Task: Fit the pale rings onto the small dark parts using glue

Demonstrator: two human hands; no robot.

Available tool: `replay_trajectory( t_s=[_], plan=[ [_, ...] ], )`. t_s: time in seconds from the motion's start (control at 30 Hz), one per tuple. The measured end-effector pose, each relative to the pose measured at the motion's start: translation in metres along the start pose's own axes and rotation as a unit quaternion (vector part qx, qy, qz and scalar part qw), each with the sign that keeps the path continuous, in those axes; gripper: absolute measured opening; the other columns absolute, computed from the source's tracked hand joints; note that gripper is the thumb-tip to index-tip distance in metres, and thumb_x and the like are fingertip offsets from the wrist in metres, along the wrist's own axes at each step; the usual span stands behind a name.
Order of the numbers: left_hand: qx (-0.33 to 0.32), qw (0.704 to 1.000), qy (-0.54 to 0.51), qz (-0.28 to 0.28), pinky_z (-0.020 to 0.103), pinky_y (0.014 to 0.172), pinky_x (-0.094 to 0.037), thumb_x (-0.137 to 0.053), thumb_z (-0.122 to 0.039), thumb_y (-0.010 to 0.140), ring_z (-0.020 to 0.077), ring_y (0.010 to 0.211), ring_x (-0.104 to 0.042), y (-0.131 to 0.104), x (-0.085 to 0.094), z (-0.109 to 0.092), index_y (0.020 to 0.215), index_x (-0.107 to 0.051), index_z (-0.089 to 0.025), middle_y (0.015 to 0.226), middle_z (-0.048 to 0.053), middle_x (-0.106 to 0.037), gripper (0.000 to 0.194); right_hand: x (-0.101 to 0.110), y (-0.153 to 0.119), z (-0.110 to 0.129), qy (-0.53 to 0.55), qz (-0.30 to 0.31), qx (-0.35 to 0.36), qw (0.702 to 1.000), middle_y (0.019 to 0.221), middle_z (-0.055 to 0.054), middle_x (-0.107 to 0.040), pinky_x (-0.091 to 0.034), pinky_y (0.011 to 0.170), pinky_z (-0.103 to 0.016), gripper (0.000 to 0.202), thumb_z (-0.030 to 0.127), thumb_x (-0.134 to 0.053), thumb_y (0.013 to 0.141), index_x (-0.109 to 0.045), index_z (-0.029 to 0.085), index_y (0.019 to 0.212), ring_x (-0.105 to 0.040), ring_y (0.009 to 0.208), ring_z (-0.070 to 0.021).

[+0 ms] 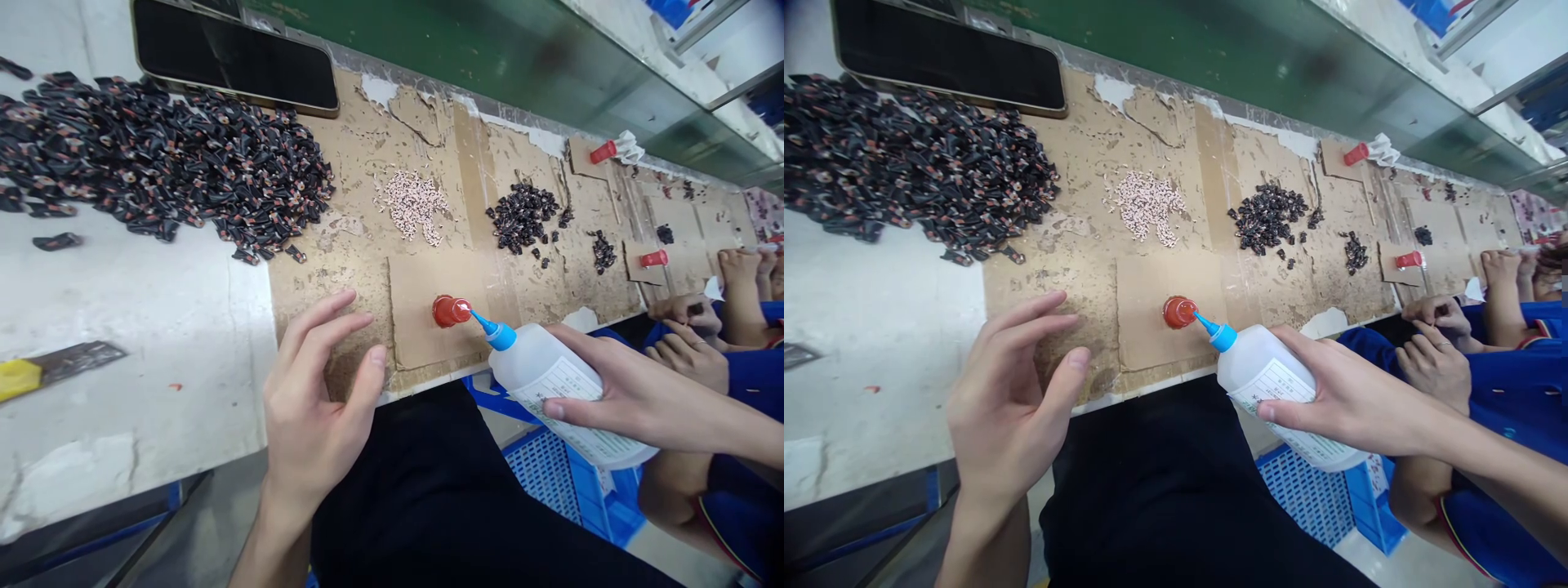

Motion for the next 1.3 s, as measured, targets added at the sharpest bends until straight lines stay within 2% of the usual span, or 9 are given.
replay_trajectory(
  t_s=[0.57,0.73,0.9,1.13,1.3],
  plan=[
    [0.006,1.0,-0.001,0.007,0.048,0.115,-0.048,-0.07,-0.011,0.089,0.0257,0.129,-0.061,0.0,0.001,0.001,0.114,-0.069,-0.022,0.135,0.008,-0.066,0.028,0.001,0.002,-0.004,0.014,0.023,0.016,1.0,0.104,-0.003,-0.07,-0.053,0.071,-0.034,0.053,0.047,-0.073,0.086,-0.05,0.028,0.13,-0.067,0.085,-0.0247],
    [0.004,1.0,-0.003,0.005,0.049,0.115,-0.047,-0.07,-0.011,0.09,0.0254,0.13,-0.061,0.0,0.001,0.001,0.115,-0.069,-0.022,0.135,0.007,-0.066,0.028,0.001,0.002,-0.001,0.01,0.006,0.024,1.0,0.105,-0.005,-0.071,-0.054,0.071,-0.034,0.054,0.047,-0.074,0.085,-0.051,0.025,0.129,-0.068,0.084,-0.0256],
    [0.001,1.0,-0.002,0.006,0.047,0.114,-0.048,-0.07,-0.011,0.089,0.0247,0.128,-0.061,0.0,0.001,0.001,0.115,-0.068,-0.022,0.134,0.007,-0.066,0.028,-0.002,0.001,-0.005,0.023,-0.005,0.025,0.999,0.102,-0.003,-0.072,-0.055,0.068,-0.033,0.057,0.047,-0.076,0.083,-0.051,0.027,0.13,-0.069,0.082,-0.0251],
    [0.018,1.0,0.004,-0.004,0.046,0.113,-0.049,-0.067,-0.014,0.093,0.024,0.128,-0.062,-0.003,0.001,0.008,0.114,-0.069,-0.023,0.131,0.007,-0.067,0.023,-0.007,-0.002,-0.011,0.083,-0.058,0.046,0.994,0.113,-0.006,-0.072,-0.059,0.078,-0.038,0.058,0.048,-0.077,0.081,-0.051,0.028,0.128,-0.071,0.095,-0.0309],
    [0.029,0.999,0.021,0.006,0.049,0.112,-0.051,-0.065,-0.023,0.096,0.0268,0.129,-0.062,-0.007,0.003,0.018,0.111,-0.07,-0.026,0.131,0.008,-0.068,0.016,-0.003,-0.009,-0.017,0.177,-0.157,0.119,0.964,0.11,-0.004,-0.073,-0.063,0.075,-0.042,0.067,0.047,-0.083,0.072,-0.055,0.035,0.131,-0.072,0.093,-0.0344]
  ],
)
Point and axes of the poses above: each hand's wrist, its own y-axis towards the middle knuckle, its own x-axis out of the back of the hand, z = x × y, the point moved 3 cm from there along y, towards the middle knuckle
